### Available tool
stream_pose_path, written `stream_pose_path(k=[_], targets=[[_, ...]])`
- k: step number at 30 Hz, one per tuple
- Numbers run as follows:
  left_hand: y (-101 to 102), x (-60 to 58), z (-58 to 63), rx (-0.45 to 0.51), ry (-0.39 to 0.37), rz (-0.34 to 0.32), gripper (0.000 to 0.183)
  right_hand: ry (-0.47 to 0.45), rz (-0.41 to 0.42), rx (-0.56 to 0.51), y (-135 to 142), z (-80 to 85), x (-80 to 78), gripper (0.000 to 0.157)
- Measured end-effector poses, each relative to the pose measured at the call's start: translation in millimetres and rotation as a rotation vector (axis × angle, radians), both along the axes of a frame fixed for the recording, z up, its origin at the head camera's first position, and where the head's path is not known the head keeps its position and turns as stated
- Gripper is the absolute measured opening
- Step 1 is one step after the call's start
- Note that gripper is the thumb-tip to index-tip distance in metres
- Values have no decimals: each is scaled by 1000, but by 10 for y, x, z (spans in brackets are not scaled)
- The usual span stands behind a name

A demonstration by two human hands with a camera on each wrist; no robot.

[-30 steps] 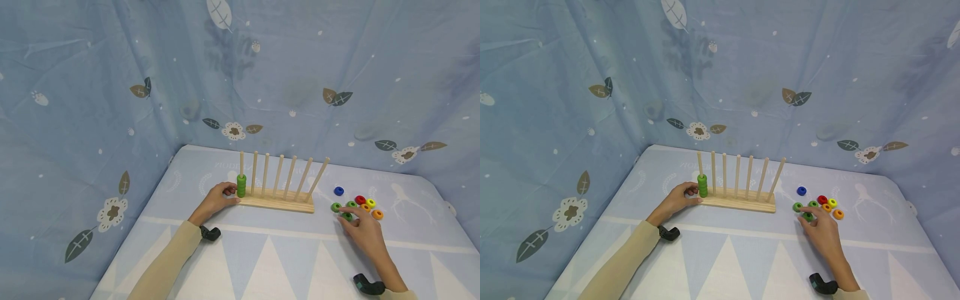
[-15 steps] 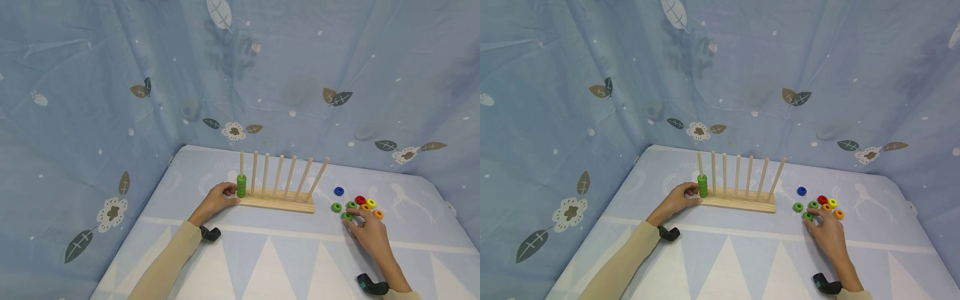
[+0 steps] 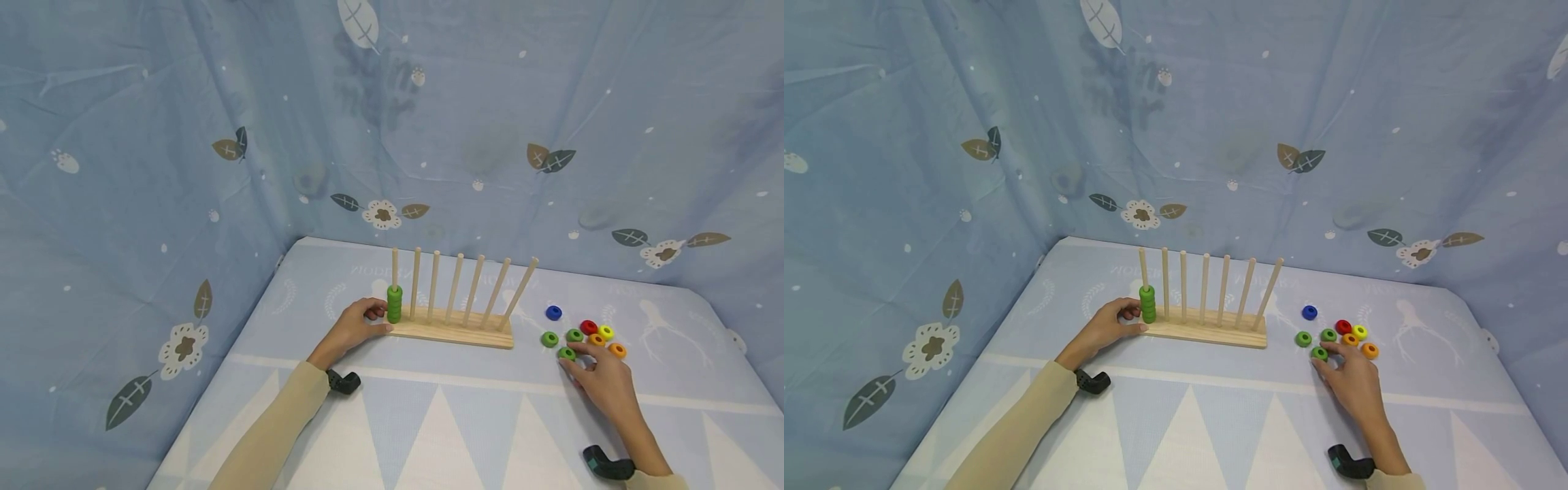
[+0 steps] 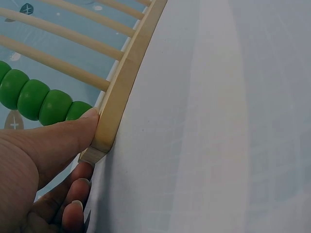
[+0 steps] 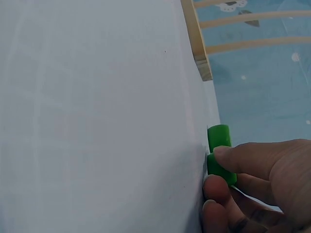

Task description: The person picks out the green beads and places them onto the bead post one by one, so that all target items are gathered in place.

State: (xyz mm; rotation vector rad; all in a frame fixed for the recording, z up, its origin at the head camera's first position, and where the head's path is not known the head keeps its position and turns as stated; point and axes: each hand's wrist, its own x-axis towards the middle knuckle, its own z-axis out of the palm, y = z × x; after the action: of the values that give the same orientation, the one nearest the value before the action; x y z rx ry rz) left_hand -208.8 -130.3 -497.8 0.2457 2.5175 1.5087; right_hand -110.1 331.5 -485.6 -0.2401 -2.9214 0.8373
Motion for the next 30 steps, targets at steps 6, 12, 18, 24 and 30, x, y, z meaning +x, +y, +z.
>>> stream_pose_path(k=[6, 12, 18, 24, 30], targets=[[-4, 1, -2, 9, -1, -1, 46, -3, -1, -14, 9, 21, -4, 45], [-6, 2, -8, 9, -1, -1, 46, 9, -6, -25, 9, 23, -1, 44], [-3, 7, 4, 17, 4, -3, 46, 39, 12, -35, 0, 59, 8, 44], [-2, 6, 5, 23, 5, 5, 46, 49, 20, -51, -52, 95, 18, 44], [4, 2, 3, 21, 3, 9, 45, 79, 18, -32, -83, 98, 29, 42]])
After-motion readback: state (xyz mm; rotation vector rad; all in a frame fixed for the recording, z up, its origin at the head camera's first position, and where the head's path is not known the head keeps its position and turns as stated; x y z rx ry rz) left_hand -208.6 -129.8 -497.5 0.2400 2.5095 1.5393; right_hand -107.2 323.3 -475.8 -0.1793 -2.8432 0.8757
